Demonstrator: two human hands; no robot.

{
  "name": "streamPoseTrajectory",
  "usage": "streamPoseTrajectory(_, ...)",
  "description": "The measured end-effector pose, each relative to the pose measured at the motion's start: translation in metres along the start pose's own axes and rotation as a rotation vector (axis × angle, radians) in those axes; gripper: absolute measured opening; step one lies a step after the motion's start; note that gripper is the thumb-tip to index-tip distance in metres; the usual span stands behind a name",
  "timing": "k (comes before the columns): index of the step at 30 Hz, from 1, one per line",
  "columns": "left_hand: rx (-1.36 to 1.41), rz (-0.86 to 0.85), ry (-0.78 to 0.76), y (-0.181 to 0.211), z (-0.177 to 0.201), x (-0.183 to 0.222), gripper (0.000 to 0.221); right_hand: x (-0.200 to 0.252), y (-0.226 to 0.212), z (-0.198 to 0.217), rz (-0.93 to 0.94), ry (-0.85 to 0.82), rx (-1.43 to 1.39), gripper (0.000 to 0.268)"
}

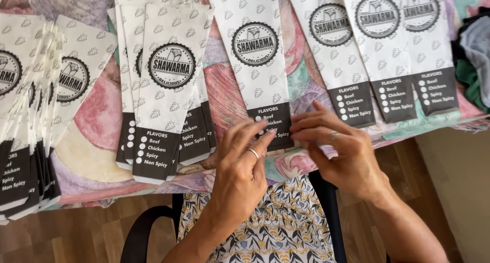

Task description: Applying glue to the side seams of paper food wrappers and pressing them together to assemble the bags.

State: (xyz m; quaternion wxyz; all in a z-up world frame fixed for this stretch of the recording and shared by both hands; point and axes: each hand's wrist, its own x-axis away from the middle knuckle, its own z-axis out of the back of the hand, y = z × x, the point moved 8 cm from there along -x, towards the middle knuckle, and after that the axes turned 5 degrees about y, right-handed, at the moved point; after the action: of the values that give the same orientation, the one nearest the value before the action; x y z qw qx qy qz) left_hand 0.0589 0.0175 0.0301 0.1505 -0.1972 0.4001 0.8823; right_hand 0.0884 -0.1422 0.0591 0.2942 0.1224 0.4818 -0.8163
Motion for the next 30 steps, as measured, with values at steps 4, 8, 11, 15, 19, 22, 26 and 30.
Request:
streamPoseTrajectory(4,-0.1,-0.087,-0.124,0.012,-0.014,-0.007,0.041,0.022,0.014,0.044,0.047,0.176,0.258,0.02)
streamPoseTrajectory(8,-0.092,-0.108,-0.106,0.03,-0.033,-0.02,0.035,0.032,0.016,0.054,-0.01,0.225,0.435,0.017)
streamPoseTrajectory(11,-0.078,-0.117,-0.099,0.038,-0.051,-0.026,0.038,0.034,0.018,0.052,0.011,0.21,0.484,0.016)
streamPoseTrajectory(15,-0.052,-0.108,-0.036,0.042,-0.061,-0.029,0.041,0.031,0.013,0.052,0.008,0.201,0.472,0.013)
streamPoseTrajectory(19,0.16,-0.182,0.098,0.047,-0.033,-0.028,0.034,0.035,0.014,0.051,0.012,0.235,0.504,0.018)
streamPoseTrajectory(22,0.057,-0.132,0.202,0.017,0.014,-0.015,0.04,0.045,0.015,0.05,0.076,0.244,0.508,0.02)
streamPoseTrajectory(26,-0.466,0.037,0.168,-0.043,0.089,-0.007,0.057,0.024,-0.002,0.022,0.116,0.198,0.423,0.022)
streamPoseTrajectory(30,-0.582,0.099,0.017,-0.074,0.087,0.004,0.043,-0.012,-0.044,-0.058,0.27,-0.126,0.192,0.042)
